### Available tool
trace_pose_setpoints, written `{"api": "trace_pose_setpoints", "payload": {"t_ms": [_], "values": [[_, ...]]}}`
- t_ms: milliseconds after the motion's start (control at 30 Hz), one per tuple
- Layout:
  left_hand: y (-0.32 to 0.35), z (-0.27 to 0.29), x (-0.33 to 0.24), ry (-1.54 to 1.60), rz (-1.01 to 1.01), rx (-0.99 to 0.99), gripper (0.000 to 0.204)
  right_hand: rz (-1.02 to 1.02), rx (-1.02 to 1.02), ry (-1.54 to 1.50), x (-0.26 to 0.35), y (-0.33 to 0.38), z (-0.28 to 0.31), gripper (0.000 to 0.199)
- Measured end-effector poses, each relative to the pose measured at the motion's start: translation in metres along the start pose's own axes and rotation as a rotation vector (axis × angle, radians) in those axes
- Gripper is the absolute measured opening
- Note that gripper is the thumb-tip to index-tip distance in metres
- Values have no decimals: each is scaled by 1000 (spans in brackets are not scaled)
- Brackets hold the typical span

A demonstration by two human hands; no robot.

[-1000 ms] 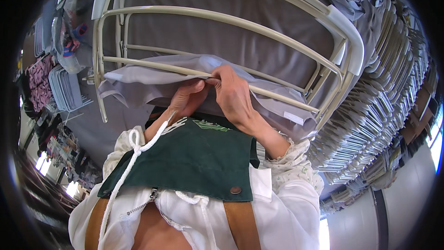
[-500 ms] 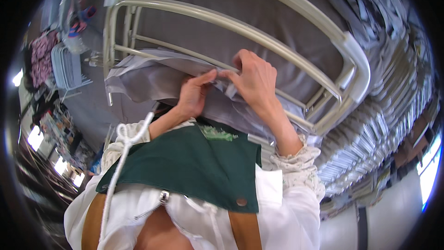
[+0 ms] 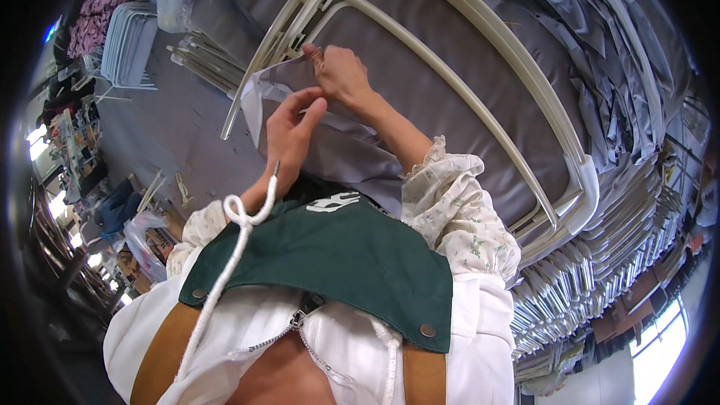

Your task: The person repeatedly picks up a folded metal chair, places it into a translucent plastic bag, and stacks the packaged chair with others. The process is repeated for several chairs in a warehouse setting.

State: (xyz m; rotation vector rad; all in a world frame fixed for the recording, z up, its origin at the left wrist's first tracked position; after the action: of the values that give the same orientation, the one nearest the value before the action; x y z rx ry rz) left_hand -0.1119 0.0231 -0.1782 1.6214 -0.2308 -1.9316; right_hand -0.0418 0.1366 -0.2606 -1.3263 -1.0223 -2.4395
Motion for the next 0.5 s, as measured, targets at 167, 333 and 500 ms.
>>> {"api": "trace_pose_setpoints", "payload": {"t_ms": [167,333,500], "values": [[-47,12,32,424,247,-123,39,4,-67,52,9,5,-7,59],[-87,20,60,1228,385,168,34,30,-283,-186,5,54,1,16],[-68,18,47,1168,249,398,36,226,-427,-149,3,71,-8,14]]}}
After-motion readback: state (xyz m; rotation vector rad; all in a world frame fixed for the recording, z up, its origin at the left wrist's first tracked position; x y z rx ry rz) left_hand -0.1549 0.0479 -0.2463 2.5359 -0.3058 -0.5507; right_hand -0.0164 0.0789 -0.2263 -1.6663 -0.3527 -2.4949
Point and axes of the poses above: each hand's wrist, its own y-axis away from the middle knuckle, its own z-axis out of the back of the hand, x = y × z, the point moved 1 cm from there along -y, towards the middle knuckle, and after that the axes turned 3 degrees about x, right-handed, at the moved point
